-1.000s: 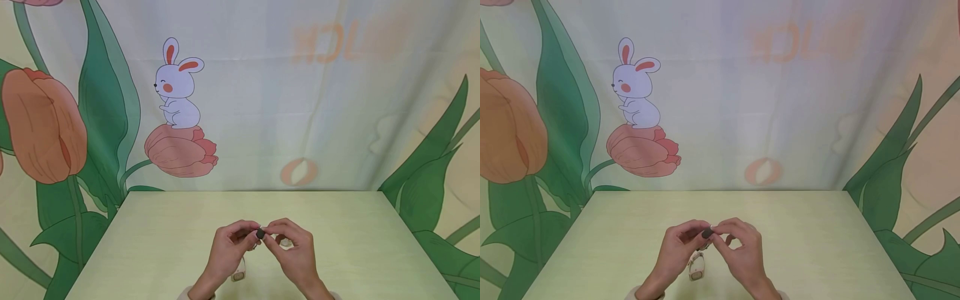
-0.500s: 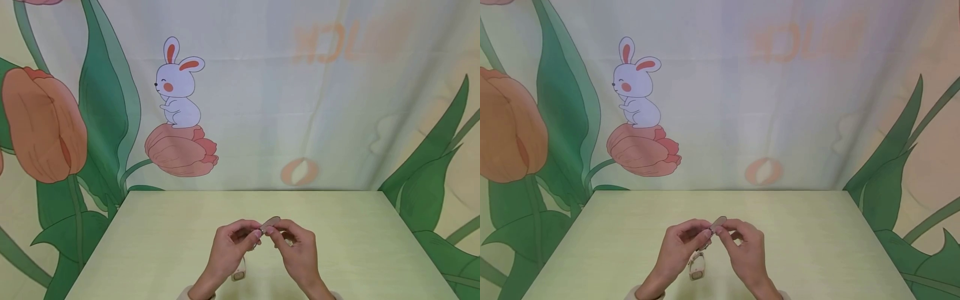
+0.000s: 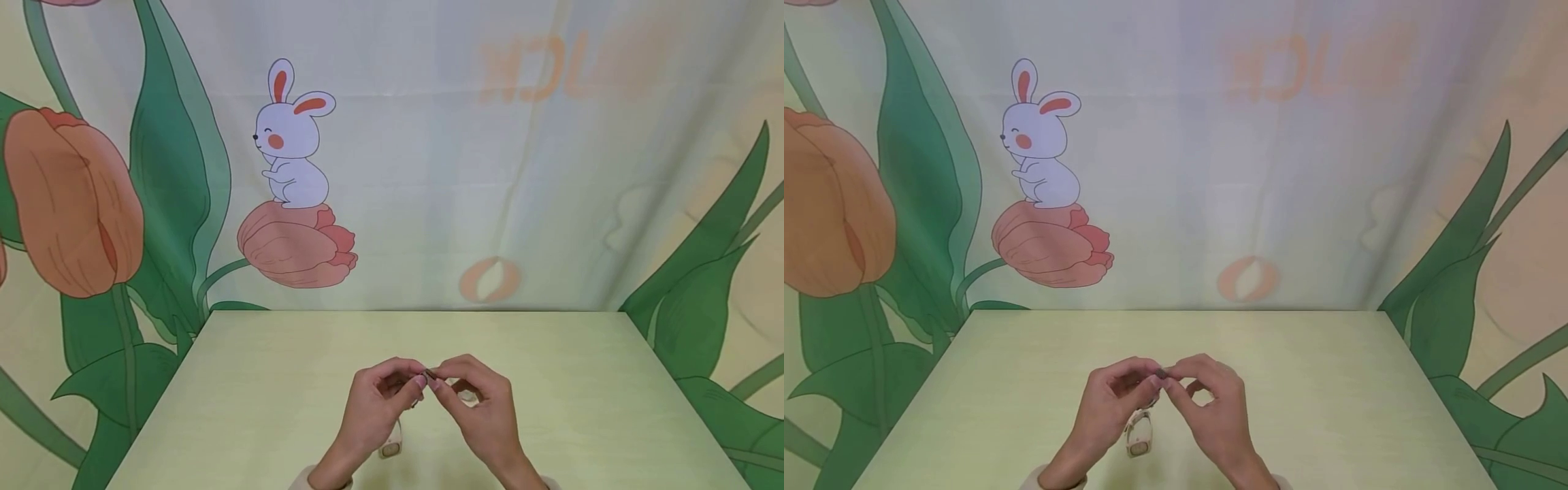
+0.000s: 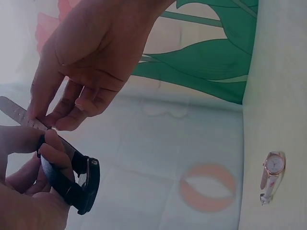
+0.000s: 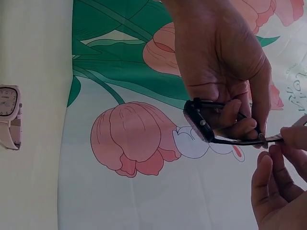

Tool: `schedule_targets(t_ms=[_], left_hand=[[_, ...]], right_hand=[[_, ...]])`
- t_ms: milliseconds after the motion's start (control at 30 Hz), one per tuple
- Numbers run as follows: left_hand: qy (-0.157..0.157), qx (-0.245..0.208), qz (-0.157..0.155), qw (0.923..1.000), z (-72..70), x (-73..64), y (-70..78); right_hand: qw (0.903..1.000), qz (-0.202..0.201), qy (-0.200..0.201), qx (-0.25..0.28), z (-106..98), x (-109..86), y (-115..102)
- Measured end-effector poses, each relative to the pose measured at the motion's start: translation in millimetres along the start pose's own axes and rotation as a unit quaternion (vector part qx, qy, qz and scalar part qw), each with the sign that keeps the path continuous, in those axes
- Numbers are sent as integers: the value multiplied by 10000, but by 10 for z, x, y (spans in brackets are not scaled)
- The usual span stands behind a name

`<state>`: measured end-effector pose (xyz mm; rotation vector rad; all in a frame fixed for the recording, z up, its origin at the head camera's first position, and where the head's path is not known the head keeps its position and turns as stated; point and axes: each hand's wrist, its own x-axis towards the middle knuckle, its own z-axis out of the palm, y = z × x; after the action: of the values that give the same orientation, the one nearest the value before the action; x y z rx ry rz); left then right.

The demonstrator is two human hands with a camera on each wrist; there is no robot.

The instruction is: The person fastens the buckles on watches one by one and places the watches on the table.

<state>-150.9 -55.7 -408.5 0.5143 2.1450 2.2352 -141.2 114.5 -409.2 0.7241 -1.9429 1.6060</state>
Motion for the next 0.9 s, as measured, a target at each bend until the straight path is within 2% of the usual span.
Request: schedule_targets(t_ms=[167,333,600,700,800,900], left_hand=[[42,-186,-297,9994,-14,0,24],[-64,-338,-348,9988,-24,0,50],[-217,-409,-373,9982,-15,5,54],[-440,-537,-169,9974,-40,-6,42],[-696,-661,309,9949,-70,-13,15],[-686,-477,619,9946,-85,-16,-11]], right_hand=[[9994,64,-297,-155,-39,-12,34],[9978,-10,-591,-309,-47,-21,84],[9959,-248,-540,-683,-27,-15,123],[9964,-327,-492,-616,-33,-15,118],[9973,-334,-438,-496,-47,-10,99],[9980,-388,-369,-326,-57,2,81]])
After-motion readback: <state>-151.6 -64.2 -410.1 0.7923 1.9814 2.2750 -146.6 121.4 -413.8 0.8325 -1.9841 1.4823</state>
